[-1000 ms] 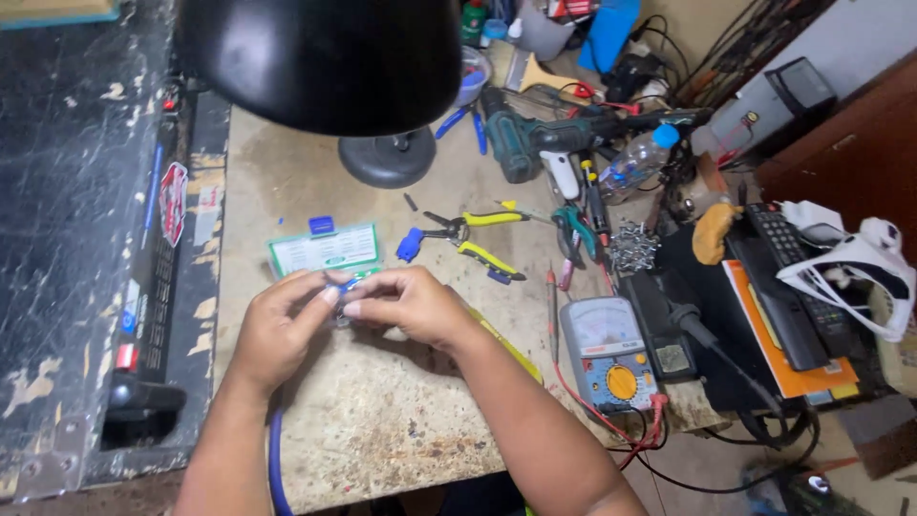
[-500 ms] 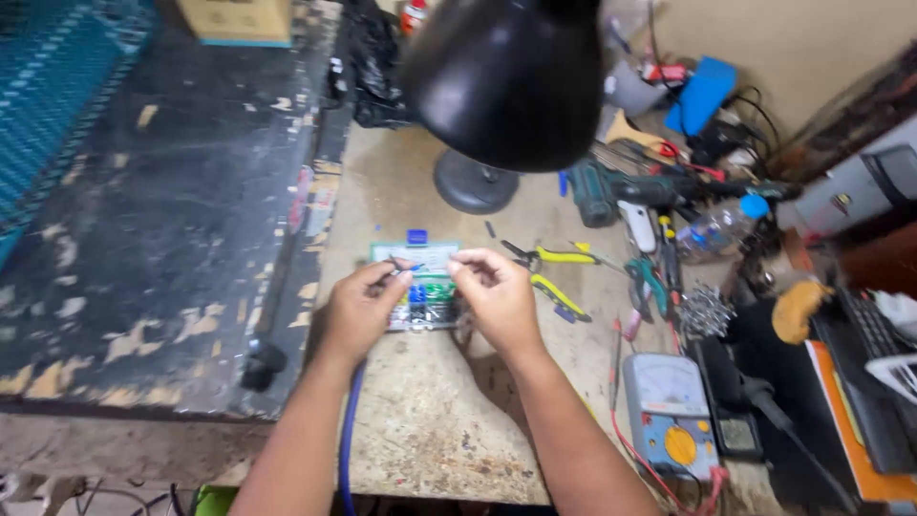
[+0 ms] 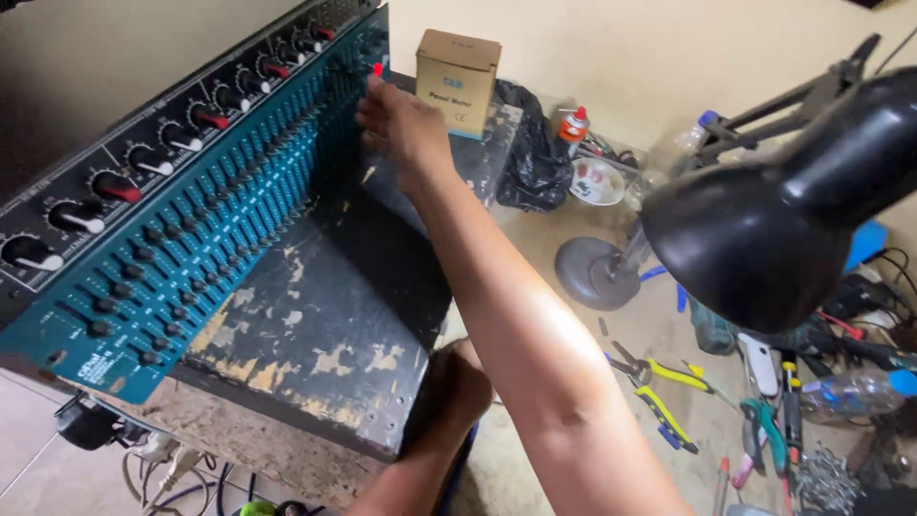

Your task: Stripping a blue wire and using a small screwdriver to secure it into a terminal block, followed by organizing small electronic components.

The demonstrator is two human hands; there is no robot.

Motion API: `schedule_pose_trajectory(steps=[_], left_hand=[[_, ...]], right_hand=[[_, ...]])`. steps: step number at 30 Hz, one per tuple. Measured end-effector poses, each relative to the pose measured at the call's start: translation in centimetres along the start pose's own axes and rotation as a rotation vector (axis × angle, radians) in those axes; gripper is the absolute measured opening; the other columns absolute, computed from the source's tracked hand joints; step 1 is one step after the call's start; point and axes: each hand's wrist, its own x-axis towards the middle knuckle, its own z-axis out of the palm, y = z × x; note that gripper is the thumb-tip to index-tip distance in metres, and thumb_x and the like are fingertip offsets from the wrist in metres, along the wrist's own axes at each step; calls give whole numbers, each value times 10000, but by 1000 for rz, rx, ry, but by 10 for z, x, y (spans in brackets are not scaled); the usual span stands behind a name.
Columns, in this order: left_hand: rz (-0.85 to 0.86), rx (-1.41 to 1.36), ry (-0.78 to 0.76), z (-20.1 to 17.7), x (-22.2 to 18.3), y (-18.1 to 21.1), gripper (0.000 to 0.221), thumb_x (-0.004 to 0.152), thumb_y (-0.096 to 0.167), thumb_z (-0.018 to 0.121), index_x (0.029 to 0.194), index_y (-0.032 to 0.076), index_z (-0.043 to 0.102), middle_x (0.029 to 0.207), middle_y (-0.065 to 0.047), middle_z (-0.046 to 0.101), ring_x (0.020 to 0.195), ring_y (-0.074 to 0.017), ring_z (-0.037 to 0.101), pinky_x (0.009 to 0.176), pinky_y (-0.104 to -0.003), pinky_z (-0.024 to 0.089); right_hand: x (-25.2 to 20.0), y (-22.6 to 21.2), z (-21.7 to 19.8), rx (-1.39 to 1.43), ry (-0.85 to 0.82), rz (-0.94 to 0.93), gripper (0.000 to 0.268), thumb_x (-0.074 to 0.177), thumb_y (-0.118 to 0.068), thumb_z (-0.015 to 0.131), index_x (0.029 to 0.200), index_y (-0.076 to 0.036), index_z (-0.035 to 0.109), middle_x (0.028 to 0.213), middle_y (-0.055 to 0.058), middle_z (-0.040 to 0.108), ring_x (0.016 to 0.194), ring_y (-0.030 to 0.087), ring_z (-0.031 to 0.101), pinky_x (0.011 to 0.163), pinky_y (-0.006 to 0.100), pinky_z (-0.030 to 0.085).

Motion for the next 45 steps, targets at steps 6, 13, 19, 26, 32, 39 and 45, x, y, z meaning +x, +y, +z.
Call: schedule_pose_trajectory(steps=[6,13,19,26,32,39,45], left_hand=[[-6,-70,79,-26,23,-12,176,716,190,450,573,137,539,584,-38,616,650,-188,605,554,-372,417],[27,-143,136,-35,37,-29,143,748,186,474,647,130,557,599,-32,613,638,-168,593,544,-347,417],[79,-203,187,-48,66,-47,118,777,183,495,709,125,573,611,-27,610,627,-152,583,535,-326,417],[132,-294,266,-84,183,-177,98,810,179,519,783,118,591,625,-22,606,614,-132,571,525,-300,417],[179,-353,324,-109,180,-203,92,838,176,540,846,112,606,638,-17,603,604,-115,561,517,-279,416],[240,-423,395,-138,167,-221,102,871,173,565,919,106,624,652,-11,600,591,-96,549,506,-254,416],[280,-493,443,-162,154,-242,121,899,170,586,982,101,640,664,-6,597,580,-79,539,498,-232,416]], right_hand=[[-15,-27,41,-37,165,165,583,662,-376,764,1108,-19,645,1098,146,712,1000,263,693,741,338,608],[3,-6,37,21,127,99,393,753,-300,767,1010,-4,741,1001,145,775,942,258,729,773,383,591],[4,-6,35,16,95,75,415,768,-334,759,1047,-27,761,981,97,767,874,227,692,754,363,582],[7,-12,38,-18,147,102,386,750,-357,766,939,-26,705,830,125,709,712,199,668,622,322,598],[6,-12,35,-23,127,117,354,803,-324,750,954,-4,765,871,123,744,784,212,701,650,323,600],[4,0,31,87,86,88,452,754,-318,767,1033,37,748,1019,169,782,905,244,730,790,341,628],[12,11,26,104,30,52,360,827,-324,737,999,-9,757,997,134,763,900,228,702,796,324,628]])
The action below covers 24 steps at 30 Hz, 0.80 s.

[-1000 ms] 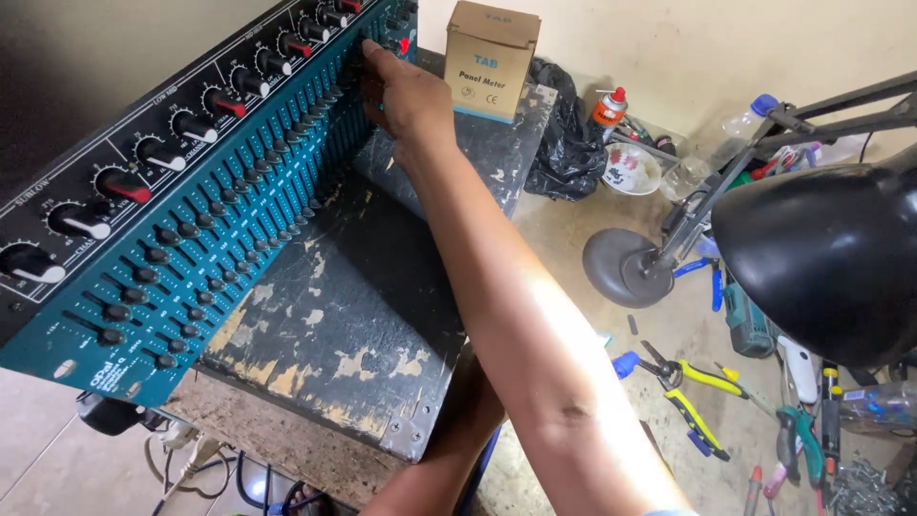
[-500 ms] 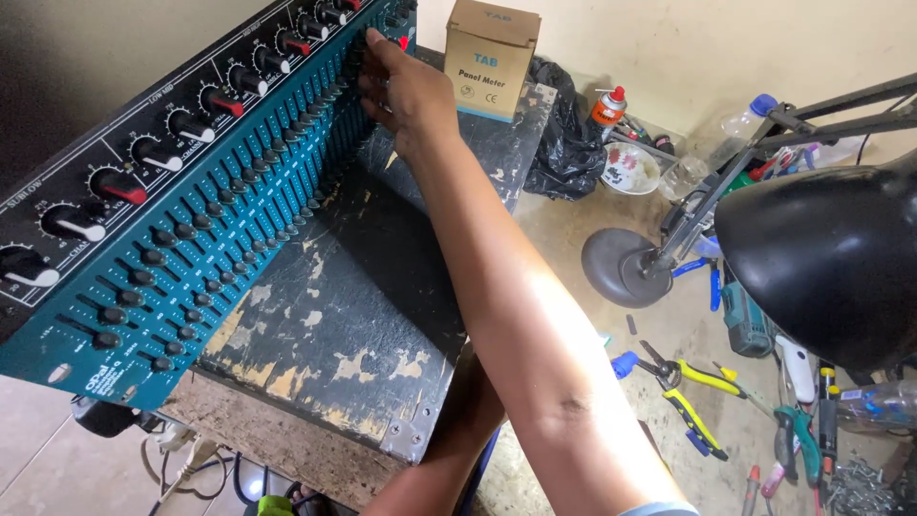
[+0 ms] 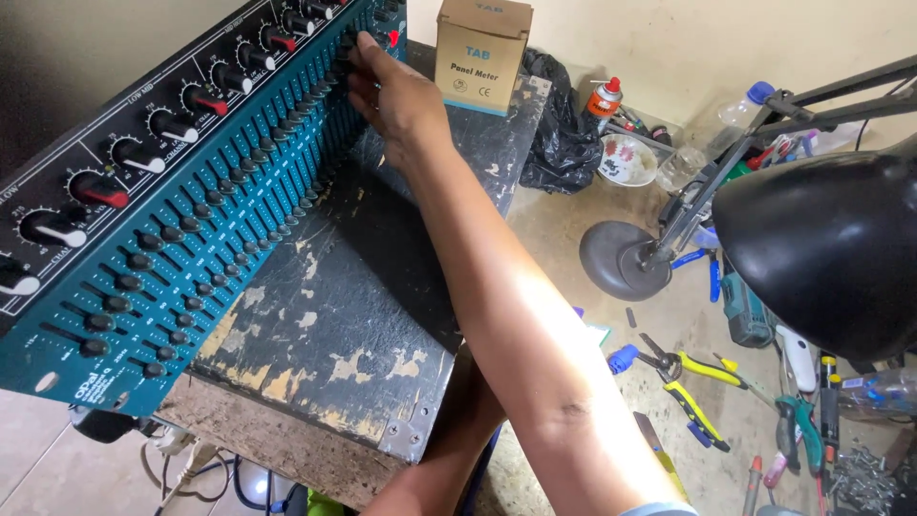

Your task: Stripping a blue wire and using a small screwdriver to secure it into a terminal block, followed by organizing small electronic components.

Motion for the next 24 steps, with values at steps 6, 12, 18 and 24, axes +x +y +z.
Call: schedule_pose_trajectory(steps=[6,12,18,24], left_hand=[[39,-76,48,58,-38,102,146,927,167,607,1045,95,655,676,-1,594,569,-62,528,489,-211,415],[22,-132,-135,129,-62,96,175,956,164,627,1108,90,671,689,4,591,558,-46,518,480,-189,415],[41,-223,-333,208,-123,106,206,984,162,648,1171,85,686,701,8,588,547,-29,508,471,-168,415],[80,-296,-392,234,-175,119,238,1012,159,669,1234,80,701,713,13,585,536,-13,497,462,-146,414]], right_hand=[[9,6,-5,29,-46,-29,445,784,-358,757,1080,-26,743,1069,109,769,875,202,691,824,334,623],[-10,12,-7,-271,181,-306,454,843,-480,592,859,-76,798,751,77,752,723,152,671,690,334,556],[-218,-39,-72,-587,9,-388,471,928,-511,529,1064,-130,769,1039,45,810,979,149,715,865,331,560],[-452,-23,-211,-883,-345,-536,110,1052,-125,630,1036,-20,660,933,142,680,820,311,657,803,393,526]])
